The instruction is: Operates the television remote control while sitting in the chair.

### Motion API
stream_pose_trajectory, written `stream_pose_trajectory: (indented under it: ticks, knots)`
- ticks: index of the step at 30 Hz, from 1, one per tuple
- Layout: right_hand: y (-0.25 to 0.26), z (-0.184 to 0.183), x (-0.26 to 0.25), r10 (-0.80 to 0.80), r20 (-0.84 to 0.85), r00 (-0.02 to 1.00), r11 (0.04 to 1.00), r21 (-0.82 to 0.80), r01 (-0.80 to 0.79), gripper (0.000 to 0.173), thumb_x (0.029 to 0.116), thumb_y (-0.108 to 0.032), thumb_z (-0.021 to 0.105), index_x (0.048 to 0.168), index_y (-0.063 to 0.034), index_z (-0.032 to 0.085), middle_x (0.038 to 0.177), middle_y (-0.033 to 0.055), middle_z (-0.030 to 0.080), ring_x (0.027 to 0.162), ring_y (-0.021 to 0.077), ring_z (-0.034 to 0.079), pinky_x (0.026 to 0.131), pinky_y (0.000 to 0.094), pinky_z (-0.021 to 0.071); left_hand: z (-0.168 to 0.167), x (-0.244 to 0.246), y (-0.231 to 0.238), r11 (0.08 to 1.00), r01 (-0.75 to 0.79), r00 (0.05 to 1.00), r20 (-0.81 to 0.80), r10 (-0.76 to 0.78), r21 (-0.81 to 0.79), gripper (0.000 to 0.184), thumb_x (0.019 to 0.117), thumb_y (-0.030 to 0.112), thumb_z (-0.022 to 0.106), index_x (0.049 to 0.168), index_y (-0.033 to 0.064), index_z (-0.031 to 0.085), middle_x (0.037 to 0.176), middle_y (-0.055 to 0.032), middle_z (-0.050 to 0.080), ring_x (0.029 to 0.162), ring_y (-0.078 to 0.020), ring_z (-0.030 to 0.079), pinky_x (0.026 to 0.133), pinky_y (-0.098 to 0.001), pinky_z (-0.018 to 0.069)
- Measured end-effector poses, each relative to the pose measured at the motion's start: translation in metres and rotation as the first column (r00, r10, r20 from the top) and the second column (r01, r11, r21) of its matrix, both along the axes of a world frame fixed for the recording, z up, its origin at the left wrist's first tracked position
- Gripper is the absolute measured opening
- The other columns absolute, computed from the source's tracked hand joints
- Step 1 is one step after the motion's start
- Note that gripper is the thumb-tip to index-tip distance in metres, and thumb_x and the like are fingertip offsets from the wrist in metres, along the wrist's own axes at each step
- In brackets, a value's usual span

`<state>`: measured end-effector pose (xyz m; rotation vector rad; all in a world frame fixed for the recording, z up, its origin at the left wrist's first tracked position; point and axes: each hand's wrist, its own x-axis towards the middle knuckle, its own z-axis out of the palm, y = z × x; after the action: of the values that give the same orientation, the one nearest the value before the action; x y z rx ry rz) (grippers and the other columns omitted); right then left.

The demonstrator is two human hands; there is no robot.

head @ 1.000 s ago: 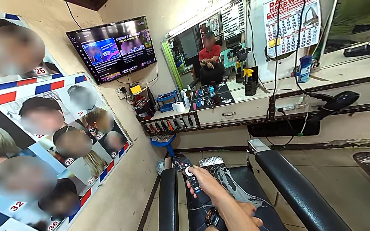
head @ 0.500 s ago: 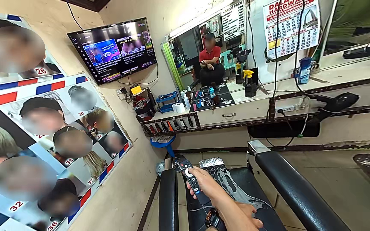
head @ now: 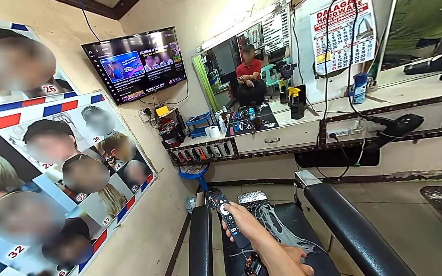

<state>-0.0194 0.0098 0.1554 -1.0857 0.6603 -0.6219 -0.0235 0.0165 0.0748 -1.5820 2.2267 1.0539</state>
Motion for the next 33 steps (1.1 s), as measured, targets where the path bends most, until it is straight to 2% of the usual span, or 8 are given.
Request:
stream_pose_trajectory:
  ticks: [14, 17, 19, 20, 23, 27, 30, 33]
  knots:
    - [0.001, 0.001, 0.000, -0.007, -0.014, 1.000, 1.000, 0.005, 0.007, 0.041, 0.1140, -0.035, 0.030, 0.133, -0.0076, 0.054, 0.077, 0.0082, 0.064, 0.058, 0.0180, 0.064, 0.052, 0.0303, 0.0556, -0.010, 0.004, -0.004, 0.999, 0.034, 0.999, -0.021, -0.035, -0.013, 0.051, 0.1085, 0.035, 0.050, 0.148, 0.0021, 0.052, 0.138, -0.0246, 0.062, 0.131, -0.0389, 0.058, 0.113, -0.0567, 0.0407]
    - [0.001, 0.001, -0.001, -0.006, 0.009, 1.000, 1.000, 0.015, 0.006, 0.040, 0.1139, -0.035, 0.031, 0.132, -0.0072, 0.054, 0.076, 0.0085, 0.064, 0.058, 0.0185, 0.065, 0.052, 0.0303, 0.0559, -0.017, 0.017, -0.001, 0.965, 0.149, 0.977, -0.120, -0.178, -0.216, 0.052, 0.1068, 0.036, 0.050, 0.139, -0.0032, 0.059, 0.124, -0.0273, 0.069, 0.117, -0.0404, 0.067, 0.102, -0.0543, 0.0505]
    - [0.001, 0.003, -0.002, -0.004, 0.004, 1.000, 1.000, 0.019, 0.004, 0.040, 0.1140, -0.034, 0.030, 0.133, -0.0075, 0.053, 0.076, 0.0080, 0.064, 0.058, 0.0179, 0.064, 0.052, 0.0300, 0.0557, 0.035, -0.008, 0.012, 1.000, 0.012, 0.999, 0.048, -0.012, 0.008, 0.051, 0.1096, 0.031, 0.048, 0.151, 0.0019, 0.048, 0.144, -0.0246, 0.058, 0.138, -0.0376, 0.053, 0.118, -0.0515, 0.0361]
    - [0.001, 0.002, -0.002, -0.005, 0.004, 1.000, 1.000, 0.020, 0.005, 0.040, 0.1141, -0.034, 0.030, 0.133, -0.0076, 0.053, 0.076, 0.0079, 0.064, 0.058, 0.0176, 0.064, 0.052, 0.0298, 0.0556, 0.037, -0.011, 0.012, 0.999, -0.030, 0.998, 0.059, 0.028, 0.033, 0.051, 0.1093, 0.030, 0.049, 0.152, 0.0029, 0.047, 0.146, -0.0240, 0.056, 0.139, -0.0375, 0.052, 0.118, -0.0520, 0.0348]
    - [0.000, 0.000, -0.001, -0.010, 0.017, 1.000, 1.000, 0.028, 0.009, 0.039, 0.1140, -0.033, 0.031, 0.134, -0.0071, 0.053, 0.075, 0.0091, 0.064, 0.057, 0.0184, 0.064, 0.051, 0.0301, 0.0560, -0.016, 0.007, -0.003, 0.999, 0.008, 0.999, -0.043, -0.010, -0.044, 0.051, 0.1072, 0.035, 0.052, 0.147, 0.0036, 0.053, 0.138, -0.0225, 0.063, 0.130, -0.0373, 0.060, 0.112, -0.0557, 0.0421]
    - [0.001, 0.003, -0.002, -0.013, 0.017, 1.000, 0.999, 0.033, 0.013, 0.040, 0.1139, -0.032, 0.029, 0.132, -0.0062, 0.053, 0.075, 0.0084, 0.064, 0.057, 0.0180, 0.064, 0.052, 0.0301, 0.0560, 0.027, -0.006, 0.010, 1.000, -0.007, 0.999, 0.043, 0.006, 0.018, 0.051, 0.1094, 0.032, 0.048, 0.152, 0.0035, 0.048, 0.146, -0.0228, 0.057, 0.137, -0.0371, 0.054, 0.117, -0.0521, 0.0364]
    - [0.005, 0.011, -0.007, -0.031, -0.020, 0.999, 0.999, 0.034, 0.032, 0.041, 0.1140, -0.032, 0.029, 0.134, -0.0061, 0.054, 0.081, 0.0085, 0.065, 0.060, 0.0178, 0.064, 0.053, 0.0303, 0.0546, 0.019, -0.003, 0.010, 0.999, -0.031, 0.999, -0.018, 0.030, -0.026, 0.051, 0.1073, 0.032, 0.052, 0.149, 0.0014, 0.051, 0.141, -0.0259, 0.060, 0.133, -0.0407, 0.056, 0.114, -0.0557, 0.0388]
    - [0.005, 0.012, -0.007, -0.043, -0.004, 0.999, 0.998, 0.051, 0.043, 0.041, 0.1141, -0.032, 0.029, 0.133, -0.0060, 0.055, 0.081, 0.0083, 0.065, 0.060, 0.0176, 0.064, 0.052, 0.0298, 0.0544, -0.008, 0.002, -0.001, 1.000, -0.020, 1.000, -0.007, 0.020, -0.018, 0.051, 0.1073, 0.036, 0.051, 0.148, 0.0051, 0.053, 0.141, -0.0210, 0.061, 0.134, -0.0361, 0.057, 0.115, -0.0534, 0.0394]
